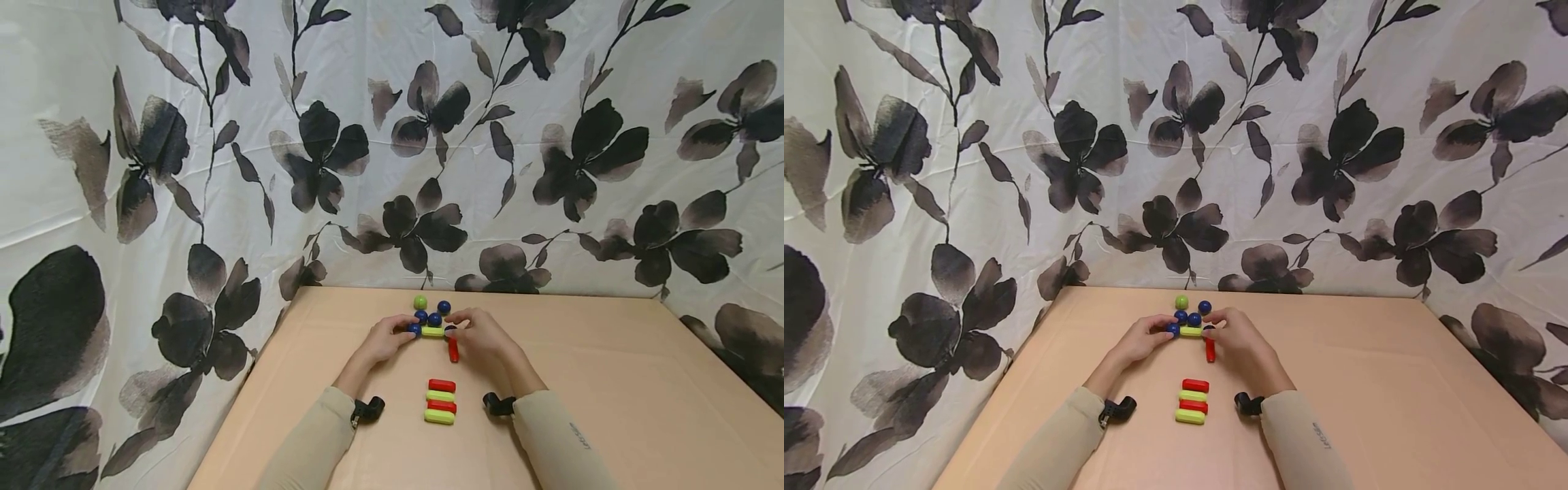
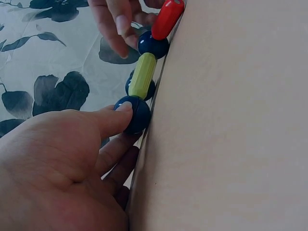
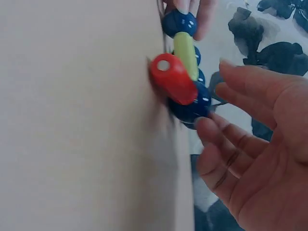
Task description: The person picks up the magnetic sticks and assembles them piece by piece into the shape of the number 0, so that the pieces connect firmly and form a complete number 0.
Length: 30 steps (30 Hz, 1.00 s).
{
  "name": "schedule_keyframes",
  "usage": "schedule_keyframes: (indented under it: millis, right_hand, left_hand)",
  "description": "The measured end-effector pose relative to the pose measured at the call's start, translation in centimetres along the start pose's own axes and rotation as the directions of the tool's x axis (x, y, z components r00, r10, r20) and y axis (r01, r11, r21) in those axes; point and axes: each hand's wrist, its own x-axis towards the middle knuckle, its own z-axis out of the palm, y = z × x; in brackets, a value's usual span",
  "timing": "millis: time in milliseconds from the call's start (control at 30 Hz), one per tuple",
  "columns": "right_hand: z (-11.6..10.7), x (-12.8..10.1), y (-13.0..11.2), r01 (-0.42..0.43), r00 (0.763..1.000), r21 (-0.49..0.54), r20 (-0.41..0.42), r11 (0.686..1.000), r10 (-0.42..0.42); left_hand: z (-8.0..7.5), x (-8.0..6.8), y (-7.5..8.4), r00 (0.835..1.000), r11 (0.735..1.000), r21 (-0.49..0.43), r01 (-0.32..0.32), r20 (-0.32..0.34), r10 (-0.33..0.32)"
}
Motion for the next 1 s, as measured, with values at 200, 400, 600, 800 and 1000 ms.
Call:
schedule_keyframes:
  millis: [200, 400, 600, 800, 1000]
  right_hand:
    - [0.6, 0.2, 1.6, 0.022, 1.000, 0.123, 0.017, 0.992, -0.024]
    - [1.0, 0.5, 2.8, 0.043, 0.999, 0.211, 0.016, 0.977, -0.047]
    - [1.4, 0.3, 2.9, 0.025, 1.000, 0.245, -0.002, 0.969, -0.025]
    - [1.5, 0.2, 2.8, 0.019, 1.000, 0.235, -0.011, 0.972, -0.017]
    - [1.5, 0.2, 2.7, 0.014, 1.000, 0.229, -0.010, 0.973, -0.012]
  left_hand:
    - [0.2, 0.0, 0.3, 1.000, 1.000, -0.001, 0.003, -0.002, -0.003]
    - [0.0, -0.1, 0.3, 1.000, 1.000, 0.007, -0.003, -0.008, 0.004]
    - [0.0, -0.2, 0.0, 1.000, 1.000, 0.005, -0.010, -0.007, 0.010]
    - [-0.2, -0.2, -0.4, 1.000, 1.000, 0.000, -0.018, 0.014, 0.018]
    - [-1.2, -0.7, -0.6, 0.999, 0.998, -0.026, -0.050, 0.001, 0.050]
